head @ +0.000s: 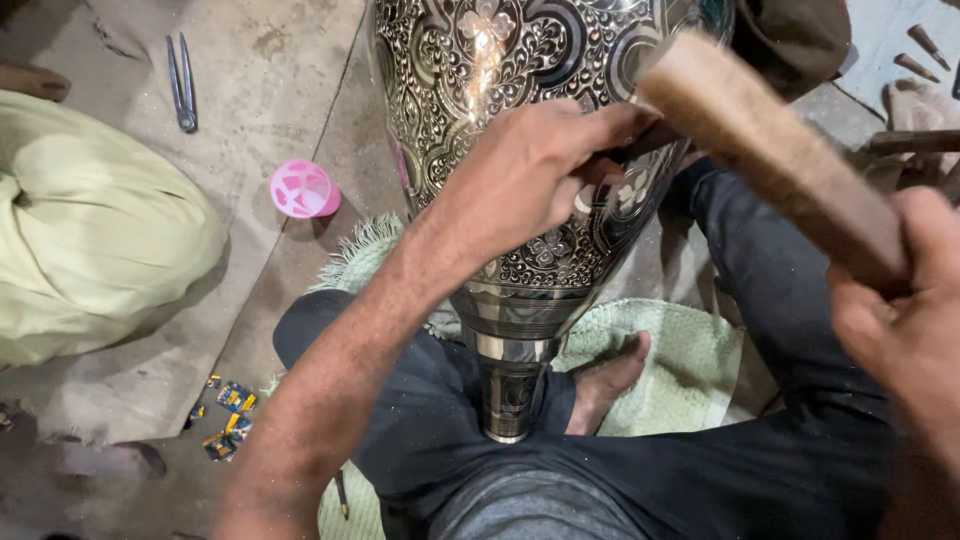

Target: The person sits on the floor and uses a chisel and wooden mallet to engrave intricate floral patterns into a large silver-colored metal vase. The person repeatedly taps the chisel with the mallet to create detailed designs on the vase's surface.

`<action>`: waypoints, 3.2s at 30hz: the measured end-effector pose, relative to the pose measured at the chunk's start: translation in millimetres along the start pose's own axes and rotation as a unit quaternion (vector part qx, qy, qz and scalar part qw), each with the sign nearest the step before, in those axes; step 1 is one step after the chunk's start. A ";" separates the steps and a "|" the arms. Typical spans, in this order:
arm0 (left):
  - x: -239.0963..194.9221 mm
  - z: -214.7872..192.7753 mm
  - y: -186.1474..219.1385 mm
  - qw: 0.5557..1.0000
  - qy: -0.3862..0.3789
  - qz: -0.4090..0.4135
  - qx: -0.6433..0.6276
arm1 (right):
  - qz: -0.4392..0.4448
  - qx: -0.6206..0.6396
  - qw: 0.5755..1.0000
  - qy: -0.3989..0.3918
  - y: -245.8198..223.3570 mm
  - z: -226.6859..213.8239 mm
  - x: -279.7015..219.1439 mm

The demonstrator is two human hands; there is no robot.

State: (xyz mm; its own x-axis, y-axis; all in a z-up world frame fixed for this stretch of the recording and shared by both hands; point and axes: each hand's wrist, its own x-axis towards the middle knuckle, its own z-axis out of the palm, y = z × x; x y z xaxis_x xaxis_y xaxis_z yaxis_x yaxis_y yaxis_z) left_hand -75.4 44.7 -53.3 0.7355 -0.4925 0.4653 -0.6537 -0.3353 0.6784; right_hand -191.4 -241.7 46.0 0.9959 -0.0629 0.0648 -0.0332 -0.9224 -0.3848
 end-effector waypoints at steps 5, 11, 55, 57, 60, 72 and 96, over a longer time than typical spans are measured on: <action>-11.3 3.4 1.4 0.993 0.078 -0.023 -0.088 | 0.092 0.076 0.992 -0.040 49.0 6.6 10.9; -3.9 5.1 -4.0 0.985 0.089 -0.020 -0.150 | 0.200 0.077 0.971 -0.103 147.3 18.7 10.0; -8.4 4.7 3.8 0.998 0.049 -0.019 -0.030 | 0.162 0.058 0.976 -0.131 213.4 42.1 2.8; -9.4 3.9 4.7 0.997 0.063 -0.016 -0.038 | 0.147 0.055 0.979 -0.131 209.0 41.1 8.0; -12.5 4.3 7.9 0.996 0.081 -0.003 -0.045 | 0.123 0.048 0.982 -0.133 203.4 40.4 16.0; -22.6 7.1 16.9 0.992 0.073 -0.085 -0.058 | 0.053 0.031 0.989 -0.135 196.4 38.3 34.5; -46.2 42.8 21.5 0.968 0.208 -0.111 -0.086 | -0.220 -0.045 0.965 -0.133 35.0 -7.7 55.2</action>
State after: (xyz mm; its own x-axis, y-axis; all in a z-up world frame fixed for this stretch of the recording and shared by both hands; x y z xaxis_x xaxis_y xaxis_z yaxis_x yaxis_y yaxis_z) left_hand -131.2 25.8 -84.6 0.8856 -0.0458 0.4622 -0.4590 -0.2390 0.8557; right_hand -138.3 -280.5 43.2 0.9014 0.4311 -0.0395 0.4023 -0.8679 -0.2915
